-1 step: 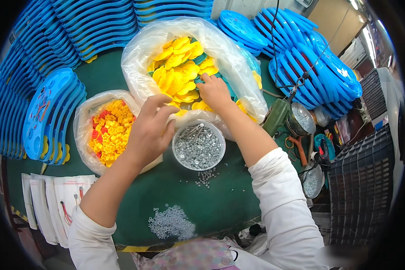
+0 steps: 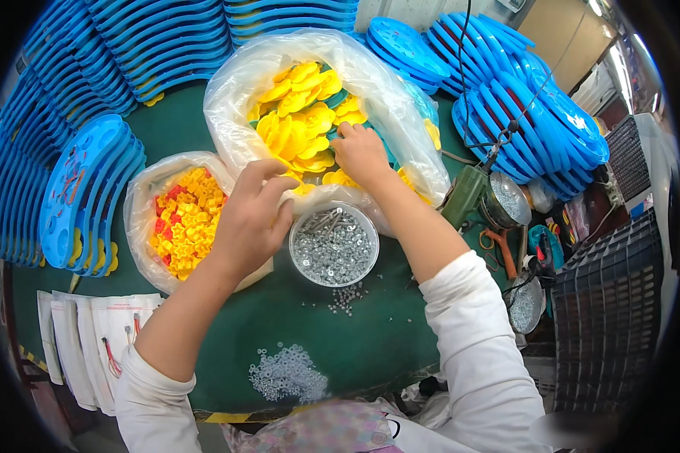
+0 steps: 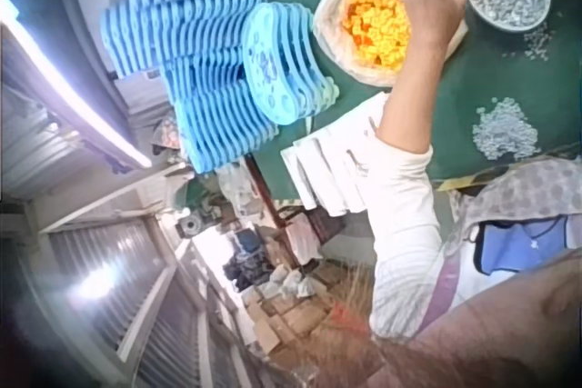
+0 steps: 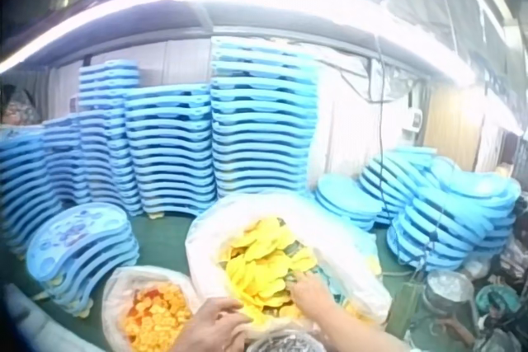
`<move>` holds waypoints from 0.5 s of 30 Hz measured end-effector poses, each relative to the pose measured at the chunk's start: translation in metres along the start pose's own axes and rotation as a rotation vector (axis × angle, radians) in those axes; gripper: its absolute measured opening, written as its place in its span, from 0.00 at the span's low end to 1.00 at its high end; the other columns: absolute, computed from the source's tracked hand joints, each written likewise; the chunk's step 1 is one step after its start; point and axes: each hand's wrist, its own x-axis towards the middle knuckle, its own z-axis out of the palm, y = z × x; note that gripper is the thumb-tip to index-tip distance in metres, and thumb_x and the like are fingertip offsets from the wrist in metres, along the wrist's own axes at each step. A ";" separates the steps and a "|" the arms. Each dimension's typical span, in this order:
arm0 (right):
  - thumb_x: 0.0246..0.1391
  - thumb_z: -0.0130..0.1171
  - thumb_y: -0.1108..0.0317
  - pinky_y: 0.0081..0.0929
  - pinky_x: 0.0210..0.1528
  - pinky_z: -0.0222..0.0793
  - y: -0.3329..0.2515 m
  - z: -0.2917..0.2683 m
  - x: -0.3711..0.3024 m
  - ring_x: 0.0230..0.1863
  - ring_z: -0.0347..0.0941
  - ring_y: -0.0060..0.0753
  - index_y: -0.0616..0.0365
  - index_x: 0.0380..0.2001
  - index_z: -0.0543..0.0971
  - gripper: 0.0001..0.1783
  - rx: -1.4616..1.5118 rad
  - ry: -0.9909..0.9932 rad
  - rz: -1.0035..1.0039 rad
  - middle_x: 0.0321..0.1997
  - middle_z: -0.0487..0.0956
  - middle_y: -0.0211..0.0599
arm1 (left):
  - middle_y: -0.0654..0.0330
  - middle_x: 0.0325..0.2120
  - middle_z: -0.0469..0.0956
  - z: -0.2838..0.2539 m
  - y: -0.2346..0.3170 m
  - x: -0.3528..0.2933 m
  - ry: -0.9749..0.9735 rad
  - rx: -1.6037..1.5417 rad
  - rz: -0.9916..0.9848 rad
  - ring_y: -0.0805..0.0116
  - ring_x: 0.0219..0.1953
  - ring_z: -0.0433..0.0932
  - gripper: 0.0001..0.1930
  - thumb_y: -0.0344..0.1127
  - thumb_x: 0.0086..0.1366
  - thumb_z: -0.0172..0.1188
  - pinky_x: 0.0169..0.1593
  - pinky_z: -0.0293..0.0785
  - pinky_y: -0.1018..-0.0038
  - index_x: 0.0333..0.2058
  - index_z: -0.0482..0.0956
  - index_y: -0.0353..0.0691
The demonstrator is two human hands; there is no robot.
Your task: The person assembles small electronic components on a blue plastic tray using a green electric screwdriver. They place star-shaped plastic pieces and wires into the tray, then use the screwdriver to fasten screws into the components. The person repeats this process with multiple units, organizing parts from nearby bags and containers.
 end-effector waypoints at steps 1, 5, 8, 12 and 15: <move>0.49 0.64 0.67 0.39 0.46 0.73 -0.005 -0.010 0.003 0.42 0.78 0.40 0.49 0.37 0.84 0.10 -0.002 -0.004 0.022 0.40 0.83 0.34 | 0.48 0.48 0.74 0.001 -0.002 0.000 0.002 0.036 -0.006 0.48 0.50 0.77 0.14 0.23 0.59 0.65 0.54 0.76 0.59 0.44 0.78 0.35; 0.49 0.64 0.65 0.38 0.42 0.75 -0.022 -0.044 0.013 0.39 0.81 0.40 0.50 0.34 0.81 0.08 -0.031 0.050 0.098 0.32 0.84 0.33 | 0.49 0.44 0.76 -0.001 -0.010 0.001 0.022 0.054 -0.077 0.45 0.49 0.76 0.11 0.23 0.60 0.63 0.54 0.74 0.57 0.43 0.78 0.35; 0.51 0.63 0.65 0.38 0.37 0.76 -0.033 -0.029 0.022 0.38 0.83 0.41 0.50 0.37 0.81 0.09 -0.065 -0.376 -0.004 0.31 0.85 0.35 | 0.49 0.43 0.76 0.000 -0.013 0.002 0.036 0.030 -0.134 0.45 0.49 0.76 0.10 0.24 0.60 0.62 0.54 0.74 0.57 0.42 0.79 0.35; 0.54 0.61 0.65 0.38 0.34 0.77 -0.024 -0.016 0.034 0.38 0.85 0.41 0.50 0.37 0.81 0.07 -0.099 -0.352 -0.151 0.32 0.85 0.35 | 0.49 0.43 0.76 0.003 -0.008 0.001 0.044 0.016 -0.133 0.45 0.49 0.76 0.10 0.24 0.60 0.62 0.54 0.74 0.56 0.41 0.79 0.35; 0.54 0.61 0.66 0.38 0.35 0.77 -0.028 -0.027 0.035 0.38 0.84 0.40 0.50 0.37 0.81 0.06 -0.121 -0.394 -0.236 0.31 0.85 0.34 | 0.49 0.42 0.76 0.000 -0.007 -0.006 0.064 0.047 -0.112 0.46 0.46 0.77 0.10 0.24 0.60 0.62 0.52 0.75 0.58 0.41 0.79 0.35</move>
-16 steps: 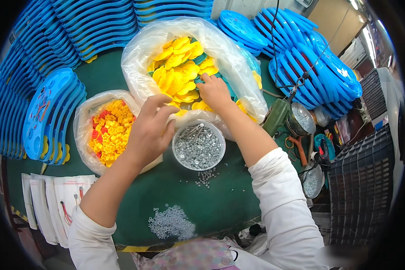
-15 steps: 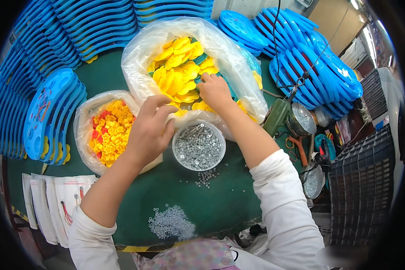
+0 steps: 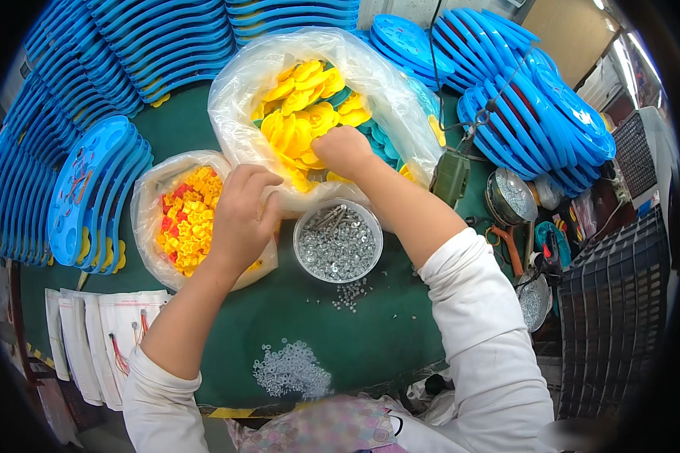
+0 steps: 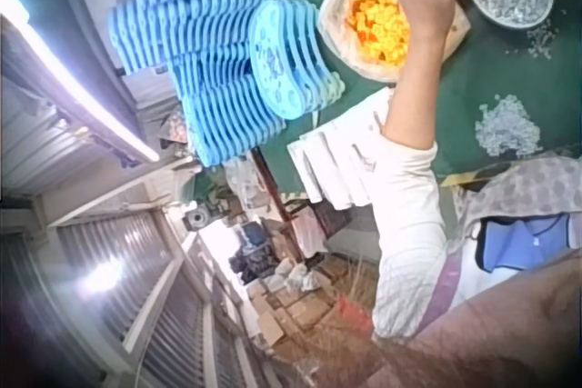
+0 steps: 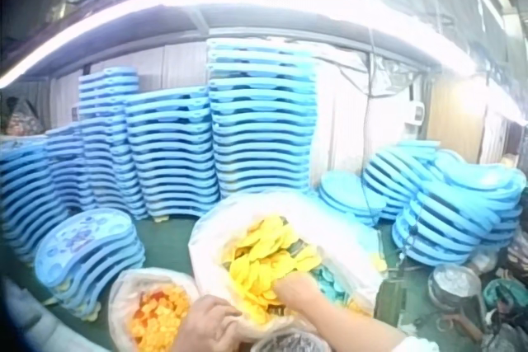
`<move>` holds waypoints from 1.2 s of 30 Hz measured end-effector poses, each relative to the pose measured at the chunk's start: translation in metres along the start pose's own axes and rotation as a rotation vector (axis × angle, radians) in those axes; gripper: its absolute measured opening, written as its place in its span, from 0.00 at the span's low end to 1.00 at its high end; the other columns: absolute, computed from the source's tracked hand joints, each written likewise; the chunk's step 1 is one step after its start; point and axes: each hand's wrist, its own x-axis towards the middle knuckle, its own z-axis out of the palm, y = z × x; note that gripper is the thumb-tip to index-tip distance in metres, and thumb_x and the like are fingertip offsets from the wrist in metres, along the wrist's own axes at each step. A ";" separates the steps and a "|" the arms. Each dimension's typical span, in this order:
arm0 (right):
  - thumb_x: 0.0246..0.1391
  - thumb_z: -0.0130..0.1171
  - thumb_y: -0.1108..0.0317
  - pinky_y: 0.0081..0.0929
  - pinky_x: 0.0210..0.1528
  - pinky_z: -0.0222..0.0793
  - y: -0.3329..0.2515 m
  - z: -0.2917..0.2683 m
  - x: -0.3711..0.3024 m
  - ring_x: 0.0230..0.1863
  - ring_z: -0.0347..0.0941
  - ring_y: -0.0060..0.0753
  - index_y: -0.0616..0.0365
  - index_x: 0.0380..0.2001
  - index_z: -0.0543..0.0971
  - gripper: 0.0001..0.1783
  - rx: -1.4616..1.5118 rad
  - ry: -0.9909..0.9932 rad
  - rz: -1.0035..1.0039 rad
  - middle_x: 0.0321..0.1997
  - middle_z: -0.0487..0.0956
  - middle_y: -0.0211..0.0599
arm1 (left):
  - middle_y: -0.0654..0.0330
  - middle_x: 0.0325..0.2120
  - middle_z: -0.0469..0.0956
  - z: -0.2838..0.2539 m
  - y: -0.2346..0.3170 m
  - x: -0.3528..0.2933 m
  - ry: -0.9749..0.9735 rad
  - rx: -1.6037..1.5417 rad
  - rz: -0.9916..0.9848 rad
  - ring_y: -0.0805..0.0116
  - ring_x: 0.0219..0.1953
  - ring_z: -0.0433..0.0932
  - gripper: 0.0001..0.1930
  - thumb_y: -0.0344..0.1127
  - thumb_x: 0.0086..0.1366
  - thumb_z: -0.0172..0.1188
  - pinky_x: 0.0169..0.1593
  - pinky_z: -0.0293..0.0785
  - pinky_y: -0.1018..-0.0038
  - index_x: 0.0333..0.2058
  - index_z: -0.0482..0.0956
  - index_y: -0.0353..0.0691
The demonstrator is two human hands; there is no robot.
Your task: The person assembles small electronic components on a blue plastic tray using a green electric screwdriver. They place star-shaped plastic pieces and wires into the tray, then use the screwdriver to fasten screws into the components. The person repeats this process with multiple units, organizing parts from nearby bags and containers.
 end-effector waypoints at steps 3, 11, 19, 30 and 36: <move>0.52 0.61 0.67 0.36 0.34 0.76 -0.004 -0.027 -0.025 0.36 0.83 0.37 0.50 0.34 0.80 0.05 0.028 0.192 -0.020 0.30 0.83 0.32 | 0.51 0.43 0.77 -0.014 0.009 -0.011 -0.040 -0.077 -0.073 0.52 0.43 0.80 0.10 0.26 0.64 0.62 0.47 0.78 0.62 0.45 0.79 0.35; 0.47 0.66 0.63 0.32 0.29 0.70 -0.124 -0.091 -0.170 0.29 0.73 0.30 0.49 0.35 0.75 0.13 0.547 0.716 -0.533 0.24 0.69 0.27 | 0.51 0.54 0.78 -0.050 0.058 -0.108 -0.187 -1.425 -0.990 0.64 0.53 0.81 0.25 0.35 0.73 0.60 0.55 0.79 0.70 0.64 0.69 0.31; 0.54 0.71 0.61 0.39 0.32 0.74 -0.179 -0.014 -0.245 0.35 0.78 0.40 0.52 0.36 0.78 0.13 0.990 0.169 -0.021 0.31 0.79 0.33 | 0.52 0.54 0.78 -0.145 0.072 -0.208 -0.442 -0.425 -0.879 0.59 0.55 0.79 0.25 0.28 0.64 0.65 0.62 0.72 0.68 0.60 0.74 0.37; 0.53 0.67 0.70 0.48 0.50 0.72 -0.042 -0.064 -0.113 0.46 0.75 0.57 0.62 0.46 0.76 0.19 0.747 1.052 0.124 0.42 0.78 0.50 | 0.44 0.53 0.71 -0.162 0.087 -0.252 -0.634 0.347 -0.453 0.43 0.55 0.72 0.20 0.21 0.57 0.63 0.62 0.70 0.58 0.50 0.78 0.34; 0.58 0.59 0.72 0.46 0.55 0.73 0.076 -0.041 0.066 0.53 0.76 0.57 0.61 0.47 0.75 0.14 1.123 0.992 0.973 0.50 0.79 0.50 | 0.45 0.60 0.70 -0.135 0.090 -0.208 -0.504 0.362 -0.403 0.39 0.63 0.66 0.20 0.28 0.64 0.60 0.67 0.61 0.48 0.56 0.76 0.38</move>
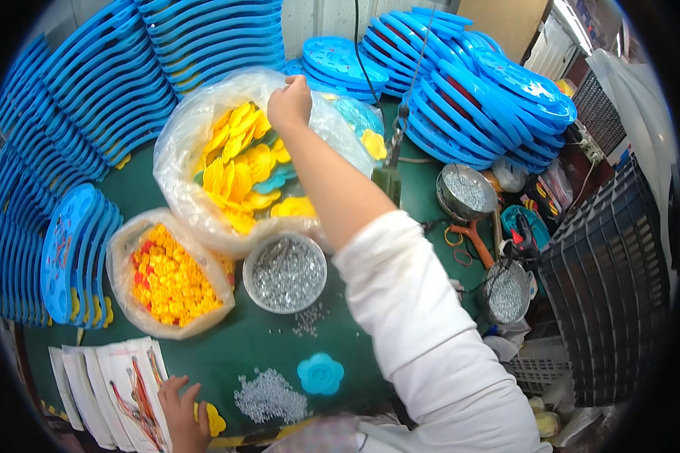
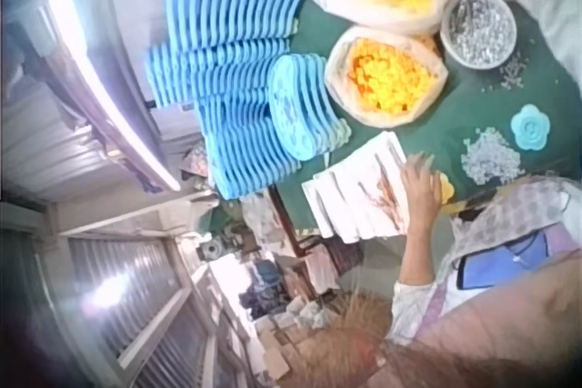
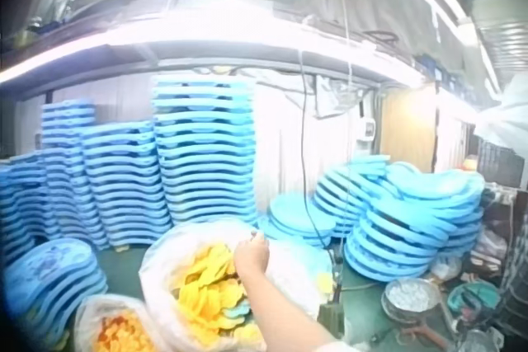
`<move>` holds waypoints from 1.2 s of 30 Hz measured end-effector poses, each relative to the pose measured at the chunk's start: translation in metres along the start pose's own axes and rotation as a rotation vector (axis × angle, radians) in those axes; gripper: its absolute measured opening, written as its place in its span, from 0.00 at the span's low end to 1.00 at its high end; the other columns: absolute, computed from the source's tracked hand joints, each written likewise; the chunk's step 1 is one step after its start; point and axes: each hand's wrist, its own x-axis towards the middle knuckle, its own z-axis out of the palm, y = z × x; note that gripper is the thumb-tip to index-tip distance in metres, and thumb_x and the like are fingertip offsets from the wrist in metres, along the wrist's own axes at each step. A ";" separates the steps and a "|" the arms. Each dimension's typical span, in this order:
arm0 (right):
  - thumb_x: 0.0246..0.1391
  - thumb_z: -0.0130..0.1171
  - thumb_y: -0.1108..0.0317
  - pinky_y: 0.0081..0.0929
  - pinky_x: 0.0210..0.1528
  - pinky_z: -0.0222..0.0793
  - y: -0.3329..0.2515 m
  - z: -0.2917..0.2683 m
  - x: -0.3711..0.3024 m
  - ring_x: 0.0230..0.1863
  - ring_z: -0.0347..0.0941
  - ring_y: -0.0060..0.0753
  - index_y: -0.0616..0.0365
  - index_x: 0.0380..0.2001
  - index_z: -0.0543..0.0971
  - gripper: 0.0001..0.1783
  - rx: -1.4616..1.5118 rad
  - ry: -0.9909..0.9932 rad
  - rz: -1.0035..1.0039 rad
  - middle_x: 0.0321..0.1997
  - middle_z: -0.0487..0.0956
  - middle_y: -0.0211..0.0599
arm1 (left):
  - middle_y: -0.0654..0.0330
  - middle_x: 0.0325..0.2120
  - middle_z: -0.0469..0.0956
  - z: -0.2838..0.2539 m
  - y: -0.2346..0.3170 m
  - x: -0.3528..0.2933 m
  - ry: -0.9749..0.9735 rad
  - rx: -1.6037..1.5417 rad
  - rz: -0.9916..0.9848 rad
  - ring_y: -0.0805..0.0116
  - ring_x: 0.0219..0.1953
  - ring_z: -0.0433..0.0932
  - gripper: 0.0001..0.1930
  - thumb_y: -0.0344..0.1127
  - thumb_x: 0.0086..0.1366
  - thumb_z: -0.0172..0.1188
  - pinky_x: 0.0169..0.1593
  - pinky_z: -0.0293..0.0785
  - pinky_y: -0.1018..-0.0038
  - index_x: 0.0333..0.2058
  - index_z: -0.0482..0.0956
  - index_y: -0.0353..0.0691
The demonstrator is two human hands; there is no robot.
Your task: The person assembles small electronic components on a blue plastic tray using a green electric screwdriver. They place star-shaped plastic pieces and wires into the tray, then use the screwdriver to fasten screws into the components. The person repeats this process with multiple units, organizing parts from nearby bags and containers.
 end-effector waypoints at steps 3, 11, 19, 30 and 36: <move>0.58 0.57 0.73 0.48 0.52 0.73 0.032 0.029 0.048 0.49 0.78 0.58 0.59 0.40 0.80 0.08 -0.141 0.092 -0.139 0.44 0.83 0.52 | 0.45 0.57 0.73 -0.010 0.015 0.016 0.063 0.001 0.051 0.41 0.61 0.69 0.20 0.26 0.61 0.62 0.66 0.63 0.53 0.53 0.78 0.37; 0.58 0.64 0.62 0.54 0.64 0.69 0.129 -0.031 0.165 0.68 0.69 0.59 0.44 0.51 0.84 0.17 -1.042 -0.369 -0.346 0.69 0.71 0.48 | 0.50 0.49 0.80 -0.022 0.011 0.063 0.166 0.009 -0.066 0.47 0.53 0.77 0.13 0.23 0.62 0.64 0.61 0.70 0.55 0.46 0.82 0.35; 0.54 0.68 0.57 0.55 0.69 0.62 0.139 -0.016 0.180 0.72 0.60 0.61 0.44 0.51 0.85 0.20 -1.256 -0.466 -0.423 0.75 0.64 0.40 | 0.46 0.46 0.80 -0.011 0.010 0.102 0.118 -0.096 0.058 0.44 0.51 0.78 0.14 0.18 0.61 0.63 0.59 0.72 0.53 0.47 0.80 0.32; 0.49 0.67 0.69 0.43 0.52 0.67 0.094 -0.059 0.156 0.55 0.71 0.46 0.50 0.35 0.85 0.08 -1.162 -0.164 -0.839 0.51 0.77 0.33 | 0.46 0.45 0.80 -0.013 0.011 0.075 0.235 -0.155 0.115 0.42 0.50 0.79 0.14 0.19 0.62 0.64 0.57 0.75 0.54 0.47 0.81 0.33; 0.42 0.70 0.65 0.43 0.48 0.69 0.016 -0.109 0.054 0.51 0.72 0.48 0.56 0.35 0.83 0.14 -1.006 -0.223 -0.945 0.46 0.77 0.42 | 0.46 0.45 0.81 -0.007 0.023 0.058 0.351 -0.228 0.259 0.42 0.49 0.80 0.13 0.20 0.63 0.64 0.55 0.76 0.53 0.46 0.82 0.34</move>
